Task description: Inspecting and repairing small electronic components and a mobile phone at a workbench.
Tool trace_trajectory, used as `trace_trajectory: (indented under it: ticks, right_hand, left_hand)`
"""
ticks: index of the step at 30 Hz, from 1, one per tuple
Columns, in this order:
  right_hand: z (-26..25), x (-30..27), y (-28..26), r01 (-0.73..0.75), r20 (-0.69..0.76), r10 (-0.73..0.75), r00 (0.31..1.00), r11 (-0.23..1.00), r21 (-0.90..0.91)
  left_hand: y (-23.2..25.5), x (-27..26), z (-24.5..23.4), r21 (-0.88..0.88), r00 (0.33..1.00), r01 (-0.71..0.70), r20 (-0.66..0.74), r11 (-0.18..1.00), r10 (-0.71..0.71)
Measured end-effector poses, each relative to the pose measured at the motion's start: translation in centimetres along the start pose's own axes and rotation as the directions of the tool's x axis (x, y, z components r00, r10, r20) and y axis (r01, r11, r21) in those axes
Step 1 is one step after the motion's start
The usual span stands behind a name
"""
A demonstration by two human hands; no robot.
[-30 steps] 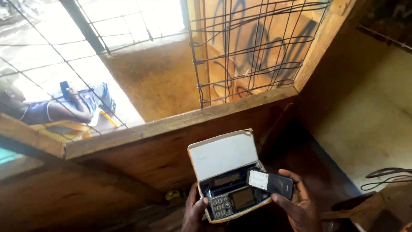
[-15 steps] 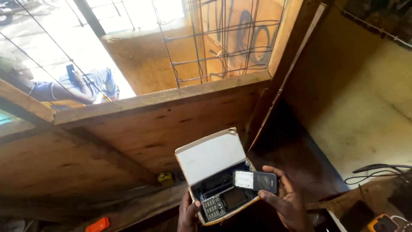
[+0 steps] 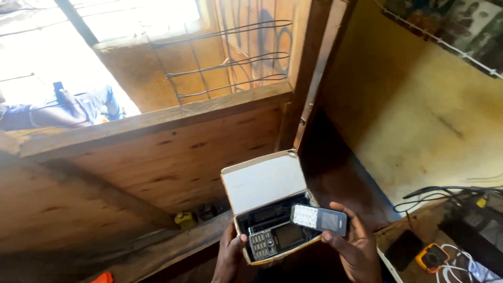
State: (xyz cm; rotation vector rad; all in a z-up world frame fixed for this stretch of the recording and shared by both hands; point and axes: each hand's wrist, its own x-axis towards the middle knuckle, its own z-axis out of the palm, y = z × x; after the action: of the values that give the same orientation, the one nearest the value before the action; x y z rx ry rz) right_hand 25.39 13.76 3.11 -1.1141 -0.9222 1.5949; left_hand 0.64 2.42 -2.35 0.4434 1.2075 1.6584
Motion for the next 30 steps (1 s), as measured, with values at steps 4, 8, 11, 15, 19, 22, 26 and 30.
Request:
trace_trajectory:
  ticks: [4,8,11,15,19,22,26,30]
  right_hand:
    - [-3.9,1.0,0.4,-0.016,-0.099,0.028,0.995,0.993,0.117]
    - [-7.7,2.3,0.6,0.224,-0.144,-0.214,0.966,0.973,0.055]
    - [-9.8,3.8,-0.8,0.226,-0.214,-0.212,0.954,0.973,0.041]
    - [-13.0,6.9,-1.4,0.292,-0.21,-0.296,0.932,0.955,-0.048]
    - [-16.0,13.6,-0.8,0.445,-0.006,-0.445,0.896,0.895,0.039]
    - [-13.8,15.7,-3.6,0.427,0.05,-0.429,0.902,0.903,0.037]
    - [-11.1,18.0,-6.1,0.285,0.049,-0.285,0.957,0.959,0.011]
    - [-11.2,20.7,-6.0,0.348,0.182,-0.355,0.917,0.935,0.072]
  left_hand:
    - [-0.5,2.1,3.4,0.007,0.969,-0.121,0.218,0.993,0.116]
    - [-1.6,4.2,7.0,0.047,0.978,0.018,0.207,0.999,-0.027]
    - [-1.4,5.8,10.3,0.021,0.961,0.04,0.272,0.999,-0.044]
    - [-1.9,8.4,13.6,0.13,0.953,0.203,0.201,0.97,-0.227]
    - [-0.1,10.4,16.0,0.091,0.952,0.252,0.153,0.963,-0.263]
    - [1.1,12.1,16.8,0.098,0.965,0.2,0.156,0.975,-0.213]
    - [1.7,14.5,17.2,0.022,0.977,0.148,0.153,0.989,-0.15]
    - [0.7,16.0,17.8,-0.032,0.985,0.028,0.17,0.999,-0.022]
